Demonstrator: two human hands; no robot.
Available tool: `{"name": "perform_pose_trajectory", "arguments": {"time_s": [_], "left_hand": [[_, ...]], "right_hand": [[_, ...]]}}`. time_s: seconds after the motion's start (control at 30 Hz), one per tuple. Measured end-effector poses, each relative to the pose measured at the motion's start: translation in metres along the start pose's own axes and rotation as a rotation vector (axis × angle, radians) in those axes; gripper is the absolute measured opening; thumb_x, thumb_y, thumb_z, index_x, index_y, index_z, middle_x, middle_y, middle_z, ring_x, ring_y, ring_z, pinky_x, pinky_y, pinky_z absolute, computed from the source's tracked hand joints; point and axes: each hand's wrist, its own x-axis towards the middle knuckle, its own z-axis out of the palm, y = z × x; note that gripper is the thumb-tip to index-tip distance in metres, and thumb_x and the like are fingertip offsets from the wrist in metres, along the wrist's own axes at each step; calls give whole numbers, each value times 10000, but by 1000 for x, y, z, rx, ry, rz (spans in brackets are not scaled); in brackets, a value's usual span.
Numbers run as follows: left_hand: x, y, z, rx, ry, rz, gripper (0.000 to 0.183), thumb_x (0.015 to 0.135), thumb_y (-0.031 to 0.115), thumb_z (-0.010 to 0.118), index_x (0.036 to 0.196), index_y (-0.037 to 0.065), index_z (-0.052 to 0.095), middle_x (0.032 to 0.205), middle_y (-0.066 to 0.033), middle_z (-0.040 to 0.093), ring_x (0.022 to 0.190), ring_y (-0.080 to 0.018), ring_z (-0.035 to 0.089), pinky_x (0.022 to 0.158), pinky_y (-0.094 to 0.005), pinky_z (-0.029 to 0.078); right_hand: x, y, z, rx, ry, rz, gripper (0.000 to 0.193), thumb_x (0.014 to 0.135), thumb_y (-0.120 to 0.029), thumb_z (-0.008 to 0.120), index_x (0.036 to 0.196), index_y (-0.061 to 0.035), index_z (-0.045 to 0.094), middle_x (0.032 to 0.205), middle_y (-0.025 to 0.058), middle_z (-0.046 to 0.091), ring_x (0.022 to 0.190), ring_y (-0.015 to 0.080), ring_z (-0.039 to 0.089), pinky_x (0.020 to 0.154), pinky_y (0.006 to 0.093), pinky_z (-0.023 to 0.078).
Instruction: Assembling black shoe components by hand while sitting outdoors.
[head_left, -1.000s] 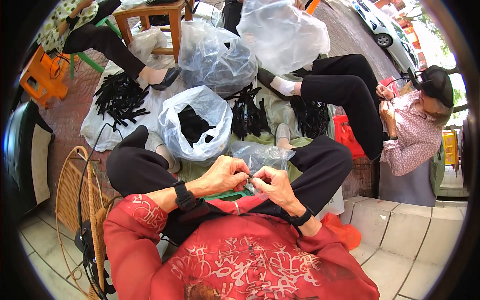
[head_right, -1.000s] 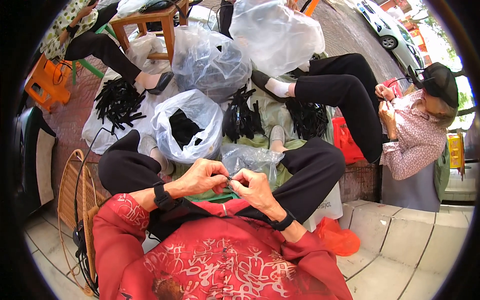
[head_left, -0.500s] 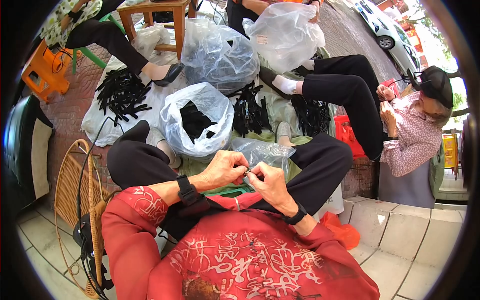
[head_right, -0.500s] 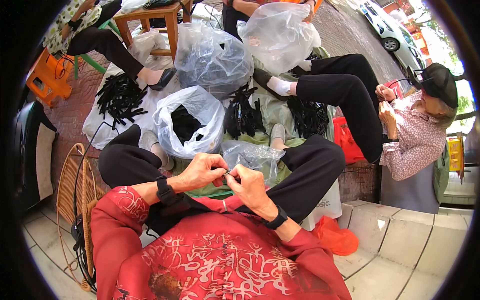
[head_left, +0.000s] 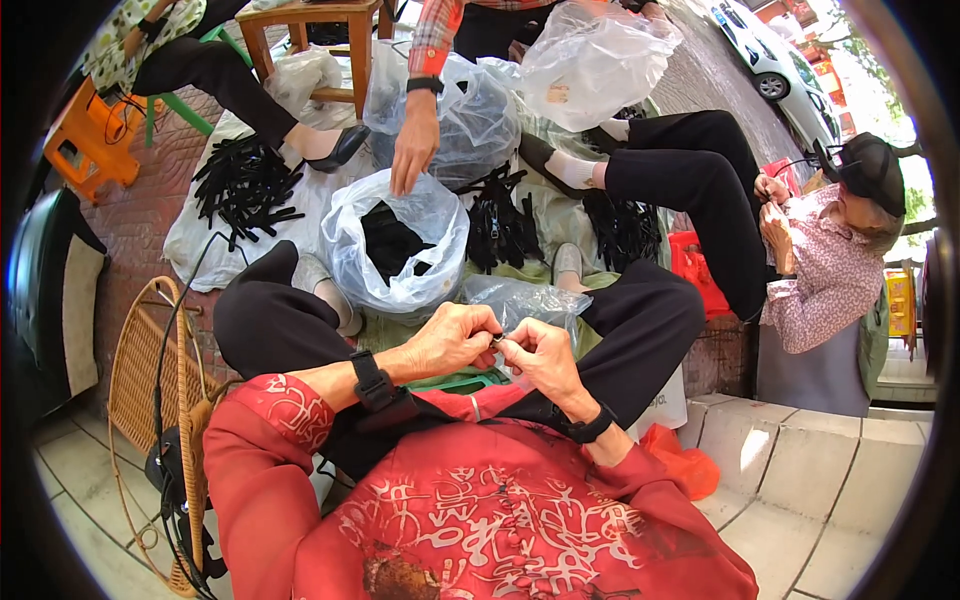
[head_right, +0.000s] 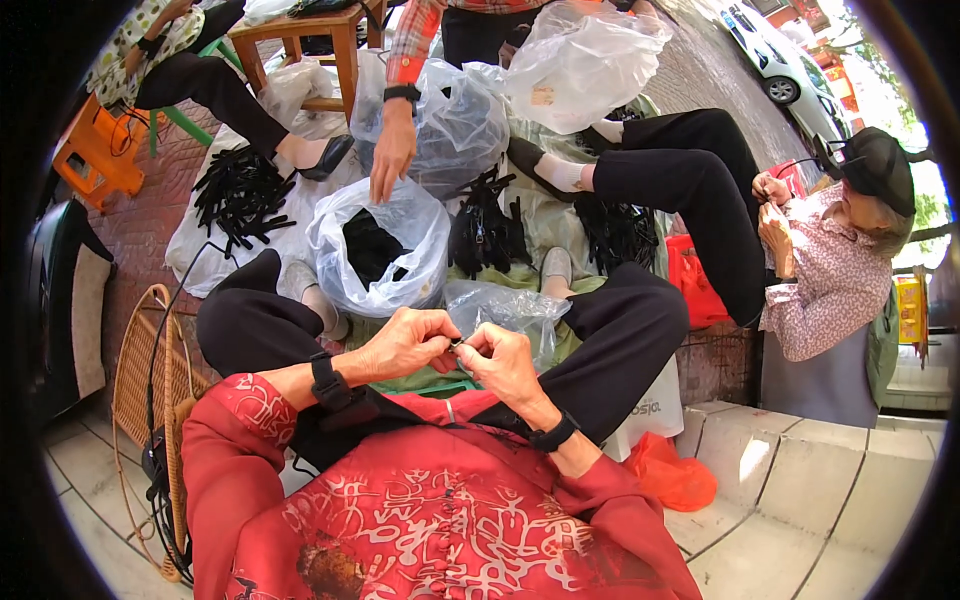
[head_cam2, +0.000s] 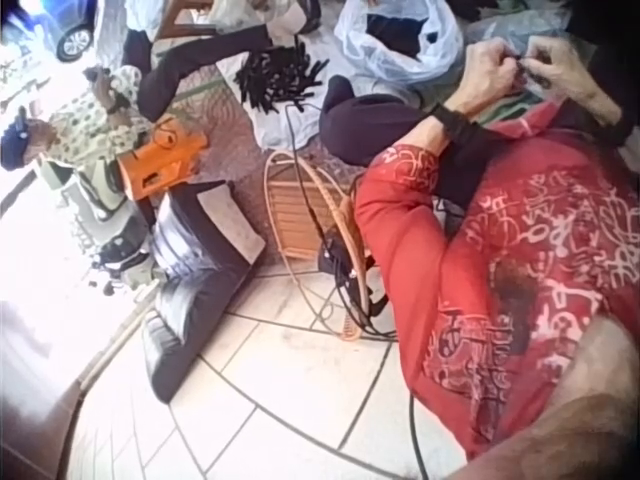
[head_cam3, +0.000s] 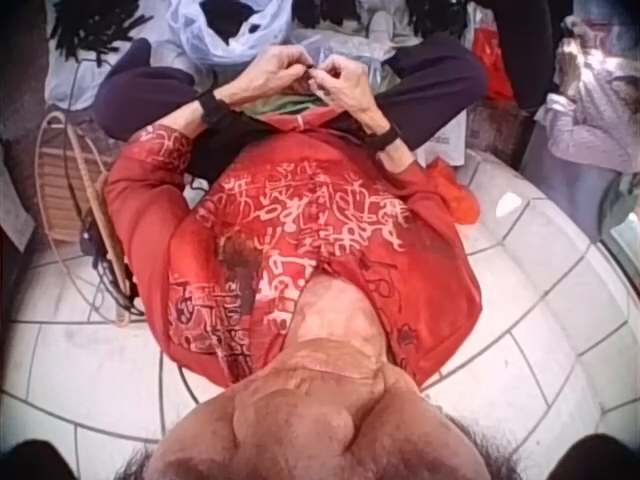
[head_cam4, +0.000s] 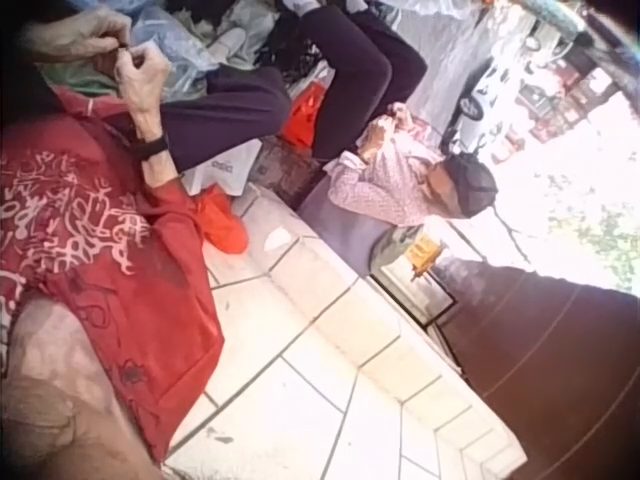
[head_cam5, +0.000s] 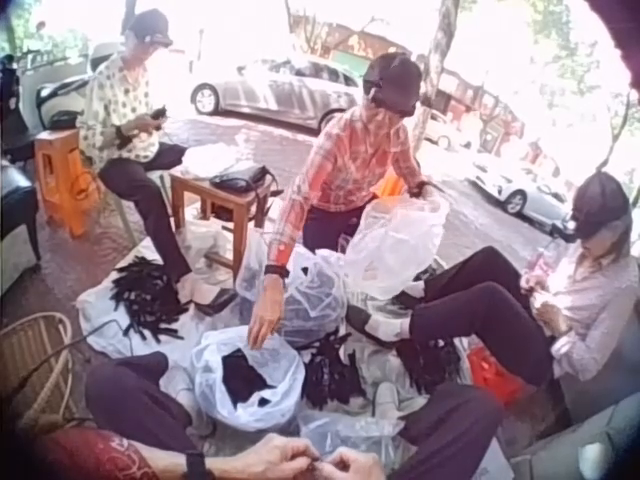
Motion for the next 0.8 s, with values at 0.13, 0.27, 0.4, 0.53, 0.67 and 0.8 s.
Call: {"name": "perform_pose_trajectory", "arguments": {"time_s": [0.13, 0.27, 0.4, 0.53, 0.67, 0.8], "left_hand": [[-2, -1, -3, -171, -31, -96, 100, 821, 28, 442, 844, -53, 495, 697, -111, 598, 609, -158, 614, 552, -270, 520], [4, -2, -9, -416, -150, -220, 121, 847, 98, 484, 873, -20, 497, 731, -98, 591, 622, -157, 606, 567, -270, 518], [-5, 12, -19, -411, -223, -296, 104, 844, 97, 497, 868, -3, 504, 705, -80, 584, 606, -161, 602, 579, -264, 506], [-13, 28, -45, -447, -41, -153, 86, 831, 93, 506, 866, 14, 512, 692, -75, 580, 600, -159, 593, 585, -282, 501], [-29, 42, -69, -582, 241, 20, 102, 839, 114, 506, 880, 20, 510, 725, -74, 577, 648, -174, 595, 598, -300, 507], [-59, 42, -78, -694, 468, 153, 90, 854, 128, 479, 843, 38, 482, 659, -57, 531, 593, -165, 549, 569, -326, 494]], "right_hand": [[1, 1, -4, 103, -50, 38, 120, 758, -78, 611, 705, 6, 544, 575, 18, 558, 493, 46, 501, 428, 185, 397], [6, 0, -11, 267, -204, 119, 77, 761, -59, 601, 756, -5, 547, 634, 14, 571, 537, 56, 518, 467, 186, 414], [23, -9, -37, 377, -640, 190, 127, 745, -54, 612, 845, 0, 557, 737, 40, 591, 637, 85, 550, 589, 208, 449], [73, 4, -46, 239, -459, 221, 220, 775, -109, 566, 954, 14, 532, 883, 60, 566, 777, 119, 559, 679, 237, 483], [113, 26, -21, 356, -603, 367, 504, 782, -185, 600, 1197, -23, 364, 878, 92, 533, 763, 166, 554, 663, 316, 509], [146, 66, 11, 307, -759, 261, 783, 767, -211, 628, 1347, -191, 101, 976, 155, 498, 794, 208, 559, 705, 331, 492]]}}
